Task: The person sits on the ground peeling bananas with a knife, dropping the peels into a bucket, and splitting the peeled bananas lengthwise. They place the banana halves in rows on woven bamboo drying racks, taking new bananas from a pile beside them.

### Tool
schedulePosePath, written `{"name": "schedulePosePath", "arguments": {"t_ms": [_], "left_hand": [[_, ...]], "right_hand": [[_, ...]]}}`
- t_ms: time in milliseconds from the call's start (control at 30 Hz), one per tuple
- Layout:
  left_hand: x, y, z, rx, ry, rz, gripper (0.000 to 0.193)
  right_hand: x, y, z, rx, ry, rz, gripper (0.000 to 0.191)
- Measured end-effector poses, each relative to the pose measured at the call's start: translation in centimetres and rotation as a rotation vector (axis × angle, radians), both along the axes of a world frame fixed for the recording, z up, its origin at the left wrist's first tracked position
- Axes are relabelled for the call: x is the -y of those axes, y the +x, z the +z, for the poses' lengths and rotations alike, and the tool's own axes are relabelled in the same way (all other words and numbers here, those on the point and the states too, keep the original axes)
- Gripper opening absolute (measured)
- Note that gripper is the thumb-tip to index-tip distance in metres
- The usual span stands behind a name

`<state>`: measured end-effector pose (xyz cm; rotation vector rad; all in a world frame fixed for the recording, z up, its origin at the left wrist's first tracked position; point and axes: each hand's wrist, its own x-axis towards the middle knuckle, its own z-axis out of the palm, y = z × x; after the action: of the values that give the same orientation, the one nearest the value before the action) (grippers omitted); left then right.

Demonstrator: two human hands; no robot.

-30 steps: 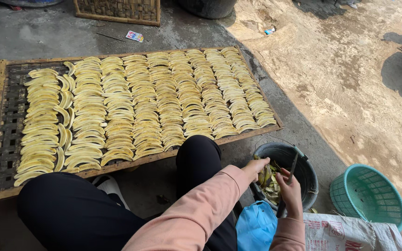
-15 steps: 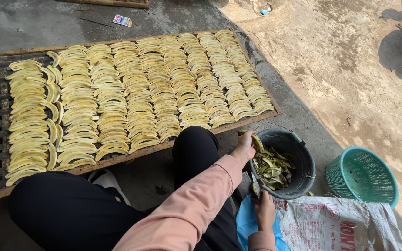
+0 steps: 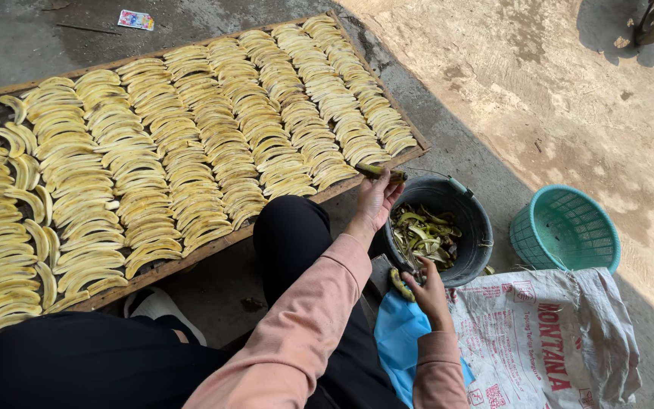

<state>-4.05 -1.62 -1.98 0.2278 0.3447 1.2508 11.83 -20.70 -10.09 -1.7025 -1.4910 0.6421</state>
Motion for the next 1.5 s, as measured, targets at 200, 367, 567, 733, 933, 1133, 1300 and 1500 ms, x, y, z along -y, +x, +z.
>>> {"name": "schedulePosePath", "arguments": {"t_ms": [200, 367, 567, 733, 933, 1133, 1300, 1500], "left_hand": [[0.6, 1.9, -1.7, -0.126, 0.004, -0.087, 0.012], [1.6, 2.9, -2.0, -0.124, 0.056, -0.141, 0.005], [2.0, 3.4, -2.5, -0.064, 0.016, -0.182, 0.008], [1.8, 3.0, -2.8, -0.109, -0.01, -0.245, 0.017], [2.0, 2.6, -2.4, -0.145, 0.173, -0.711, 0.038], [2.9, 2.6, -2.3, -0.28, 0.38, -0.882, 0.038], [2.7, 4.3, -2.6, -0.371, 0.279, -0.548, 0.039], [3.1, 6.1, -3.1, -0.187, 0.114, -0.263, 0.039]], "right_hand": [[-4.1, -2.0, 7.7, -0.027, 0.209, -0.043, 0.063], [-7.1, -5.4, 12.4, 0.415, 0.345, -0.062, 0.057], [-8.4, -5.9, 11.2, 0.327, 0.299, -0.156, 0.037], [-10.0, -1.5, 9.9, -0.444, 0.068, 0.178, 0.034], [-13.4, 6.2, 13.2, 0.125, 0.207, 0.0, 0.034], [-14.7, 10.8, 13.9, 0.167, 0.205, -0.353, 0.045], [-11.7, 6.9, 10.3, -0.403, -0.053, -0.354, 0.05], [-10.4, -2.0, 8.6, -0.129, 0.308, -0.142, 0.02]]}}
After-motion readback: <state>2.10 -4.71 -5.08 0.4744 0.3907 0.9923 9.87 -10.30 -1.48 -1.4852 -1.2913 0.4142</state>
